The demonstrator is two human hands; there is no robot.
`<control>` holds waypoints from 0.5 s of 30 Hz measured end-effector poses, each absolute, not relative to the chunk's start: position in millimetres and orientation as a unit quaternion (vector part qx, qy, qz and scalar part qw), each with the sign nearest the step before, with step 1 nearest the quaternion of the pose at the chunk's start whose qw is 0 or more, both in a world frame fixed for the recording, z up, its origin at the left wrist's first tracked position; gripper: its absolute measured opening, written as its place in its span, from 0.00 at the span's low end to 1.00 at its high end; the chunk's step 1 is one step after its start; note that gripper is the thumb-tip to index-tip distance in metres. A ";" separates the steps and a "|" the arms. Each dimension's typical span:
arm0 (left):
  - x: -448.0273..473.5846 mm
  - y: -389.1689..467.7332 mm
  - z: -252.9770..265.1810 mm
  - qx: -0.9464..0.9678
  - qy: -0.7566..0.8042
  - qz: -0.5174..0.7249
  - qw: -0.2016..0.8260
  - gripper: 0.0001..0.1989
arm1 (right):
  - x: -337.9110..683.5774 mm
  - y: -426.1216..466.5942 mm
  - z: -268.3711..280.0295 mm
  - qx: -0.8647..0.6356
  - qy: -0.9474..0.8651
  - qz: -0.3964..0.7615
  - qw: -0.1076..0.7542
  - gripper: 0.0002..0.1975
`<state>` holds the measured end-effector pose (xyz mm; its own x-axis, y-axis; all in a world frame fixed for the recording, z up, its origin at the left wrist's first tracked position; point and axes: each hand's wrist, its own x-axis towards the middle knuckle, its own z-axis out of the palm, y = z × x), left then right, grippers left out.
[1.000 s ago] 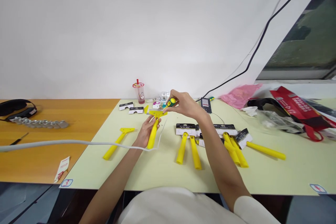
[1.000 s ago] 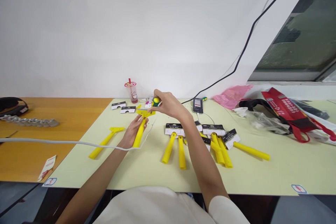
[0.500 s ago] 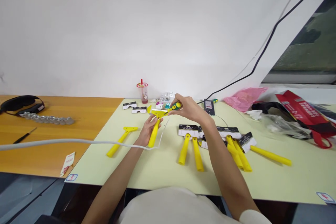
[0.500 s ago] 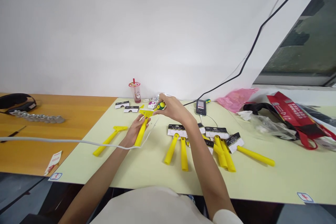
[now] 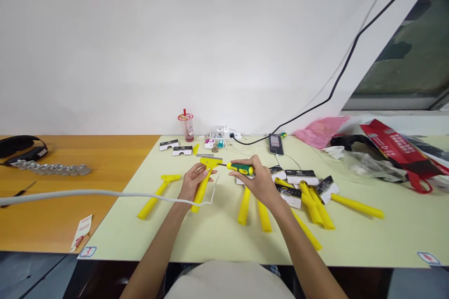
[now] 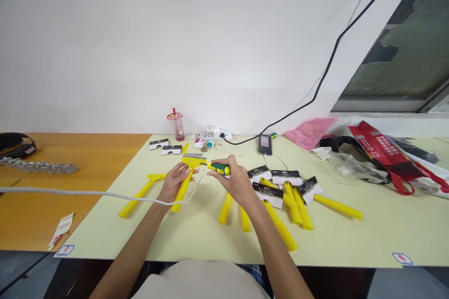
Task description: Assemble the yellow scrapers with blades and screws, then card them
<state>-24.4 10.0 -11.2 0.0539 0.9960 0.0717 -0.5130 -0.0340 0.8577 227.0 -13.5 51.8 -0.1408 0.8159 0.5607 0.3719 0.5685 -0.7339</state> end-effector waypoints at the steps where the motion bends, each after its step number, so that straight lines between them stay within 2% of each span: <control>1: -26.5 8.5 -11.7 0.381 0.319 0.616 0.611 0.25 | 223.0 -16.4 48.0 -0.409 -0.718 0.216 0.520 0.20; 8: -36.0 3.0 -17.1 0.399 0.335 0.625 0.581 0.21 | 205.7 -22.0 12.8 -0.414 -0.679 0.199 0.573 0.20; 15: -22.9 15.2 -22.6 0.388 0.341 0.611 0.600 0.24 | 215.1 -6.8 -1.0 -0.431 -0.675 0.215 0.559 0.18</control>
